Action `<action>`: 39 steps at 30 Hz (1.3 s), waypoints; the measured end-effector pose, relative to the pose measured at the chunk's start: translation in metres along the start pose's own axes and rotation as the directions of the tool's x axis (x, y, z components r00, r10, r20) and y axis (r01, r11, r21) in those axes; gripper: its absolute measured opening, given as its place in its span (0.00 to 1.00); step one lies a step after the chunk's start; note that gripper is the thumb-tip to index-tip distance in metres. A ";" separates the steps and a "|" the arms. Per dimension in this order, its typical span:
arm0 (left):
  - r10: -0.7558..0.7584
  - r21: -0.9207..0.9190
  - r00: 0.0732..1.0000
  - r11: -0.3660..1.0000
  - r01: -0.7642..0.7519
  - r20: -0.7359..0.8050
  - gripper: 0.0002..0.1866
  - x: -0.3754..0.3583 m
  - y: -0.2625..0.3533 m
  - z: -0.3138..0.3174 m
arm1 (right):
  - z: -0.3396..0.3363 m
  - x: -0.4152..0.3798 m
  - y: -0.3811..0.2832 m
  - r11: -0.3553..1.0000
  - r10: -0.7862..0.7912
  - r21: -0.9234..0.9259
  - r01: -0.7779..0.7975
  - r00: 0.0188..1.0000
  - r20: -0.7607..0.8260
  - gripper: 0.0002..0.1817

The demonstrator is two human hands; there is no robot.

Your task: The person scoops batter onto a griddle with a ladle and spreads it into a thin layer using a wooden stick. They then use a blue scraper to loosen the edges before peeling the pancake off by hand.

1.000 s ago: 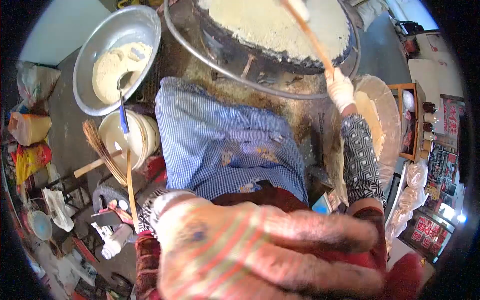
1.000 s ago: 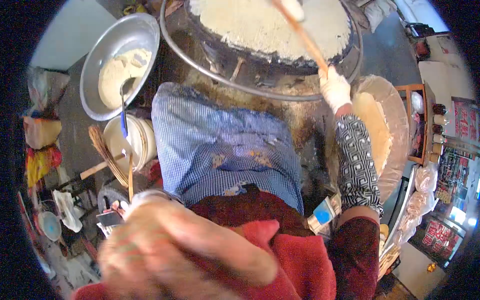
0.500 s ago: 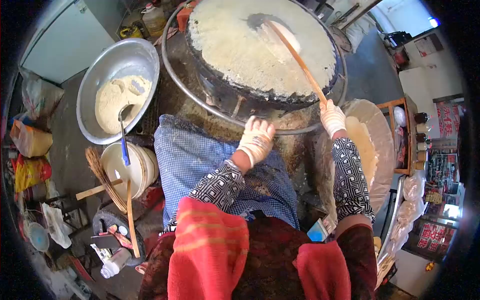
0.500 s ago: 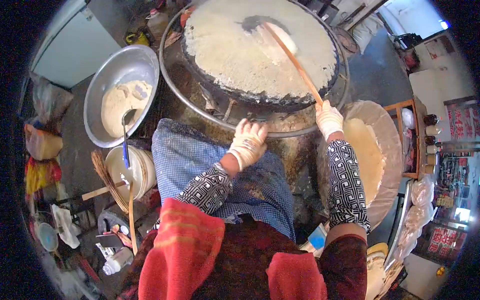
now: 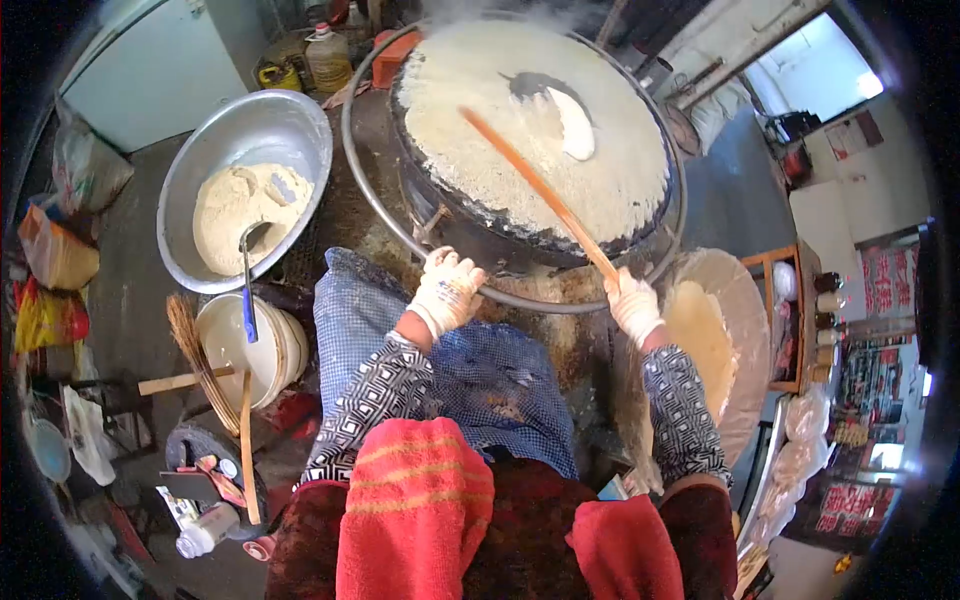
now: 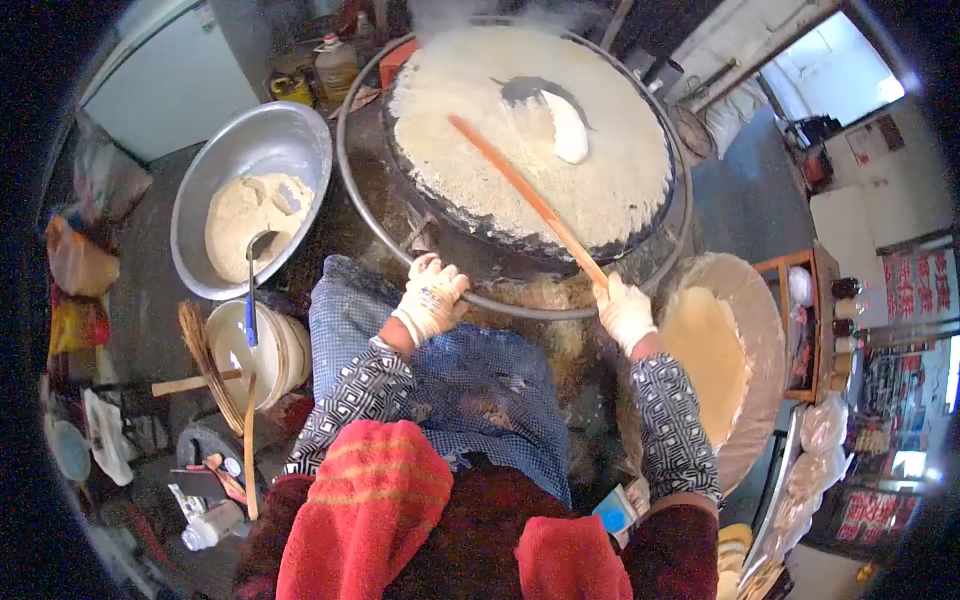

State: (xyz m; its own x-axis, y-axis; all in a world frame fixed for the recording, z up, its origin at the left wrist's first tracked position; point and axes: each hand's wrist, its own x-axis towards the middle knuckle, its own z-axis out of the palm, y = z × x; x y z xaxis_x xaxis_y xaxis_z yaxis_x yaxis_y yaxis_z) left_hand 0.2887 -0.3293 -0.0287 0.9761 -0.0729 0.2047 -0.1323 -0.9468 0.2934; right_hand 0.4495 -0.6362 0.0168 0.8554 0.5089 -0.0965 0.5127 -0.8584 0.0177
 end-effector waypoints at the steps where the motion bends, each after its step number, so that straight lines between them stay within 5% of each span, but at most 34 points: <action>1: -0.012 -0.020 1.000 1.000 0.012 0.001 0.15 -0.001 -0.009 -0.004 | 0.003 0.001 0.002 1.000 -0.010 0.000 0.010 1.000 0.001 0.19; 4: -0.008 0.060 1.000 0.998 0.008 0.003 0.17 -0.003 -0.043 -0.011 | 0.000 0.012 0.024 0.952 0.307 -0.001 -0.307 0.951 -0.031 0.19; 6: -0.063 0.153 0.998 0.986 0.067 -0.027 0.20 -0.006 -0.054 -0.018 | -0.001 0.018 0.031 0.965 0.262 0.009 -0.263 0.956 -0.130 0.21; 8: -0.168 0.365 0.982 0.922 0.127 0.083 0.26 -0.004 -0.039 -0.036 | -0.029 0.016 0.003 0.959 0.283 0.021 -0.282 0.959 -0.015 0.24; 12: -0.176 0.286 0.901 0.956 0.061 0.397 0.27 0.013 0.024 -0.030 | 0.000 0.010 0.017 0.966 0.259 0.042 -0.257 0.964 -0.062 0.20; 14: -0.091 0.193 0.926 0.981 0.021 0.366 0.29 0.017 0.055 -0.008 | -0.014 0.016 0.011 0.941 0.336 0.069 -0.332 0.939 -0.068 0.22; 16: 0.018 0.044 0.980 0.999 -0.027 0.198 0.33 0.017 0.071 0.010 | -0.024 0.013 -0.008 0.966 0.251 0.098 -0.240 0.961 -0.117 0.20; 18: 0.025 -0.055 0.979 0.998 -0.014 0.200 0.25 0.025 0.077 0.004 | -0.029 0.001 -0.007 0.997 0.081 -0.009 -0.083 0.990 -0.116 0.17; 19: 0.023 -0.067 0.995 0.998 -0.016 0.101 0.20 0.024 0.074 0.009 | -0.011 0.006 0.004 0.978 0.204 0.058 -0.198 0.973 -0.108 0.16; 24: 0.024 0.135 0.993 0.990 -0.040 0.116 0.18 0.010 0.041 0.021 | -0.012 0.020 0.023 0.950 0.235 0.242 -0.195 0.961 -0.146 0.17; 26: -0.039 0.188 0.986 0.982 0.008 0.162 0.20 0.009 0.029 0.019 | -0.014 0.010 0.014 0.979 0.164 0.144 -0.147 0.980 -0.116 0.16; 30: -0.236 0.339 0.941 0.929 0.145 0.242 0.21 0.016 0.020 -0.008 | -0.007 0.017 0.036 0.951 0.294 0.138 -0.278 0.948 -0.120 0.19; 32: -0.204 0.396 0.978 0.903 0.170 0.046 0.18 0.008 0.001 0.003 | -0.017 0.016 0.029 0.977 0.208 0.081 -0.195 0.954 -0.215 0.16; 34: -0.229 0.323 0.973 0.921 0.219 -0.009 0.15 0.004 -0.019 0.006 | -0.039 -0.001 0.015 0.987 0.142 0.106 -0.124 0.972 -0.185 0.17; 35: -0.308 0.391 0.947 0.886 0.250 0.090 0.16 0.008 -0.017 -0.013 | -0.028 -0.006 0.021 0.994 0.063 0.106 -0.040 0.973 -0.220 0.17; 36: -0.381 0.452 0.907 0.850 0.269 0.176 0.17 0.014 -0.013 -0.028 | -0.022 -0.008 0.029 0.991 0.098 0.101 -0.084 0.985 -0.144 0.17; 39: -0.395 0.508 0.918 0.800 0.319 0.045 0.22 0.012 -0.054 -0.021 | 0.000 -0.001 0.059 0.947 0.320 0.071 -0.313 0.934 -0.157 0.17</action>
State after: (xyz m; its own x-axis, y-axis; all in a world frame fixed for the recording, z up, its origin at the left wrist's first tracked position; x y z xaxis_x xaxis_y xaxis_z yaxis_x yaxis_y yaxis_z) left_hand 0.3040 -0.2726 -0.0229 0.9557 0.2928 0.0301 0.2935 -0.9400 -0.1738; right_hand 0.4792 -0.6873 0.0184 0.9749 0.2106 0.0721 0.2127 -0.9768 -0.0237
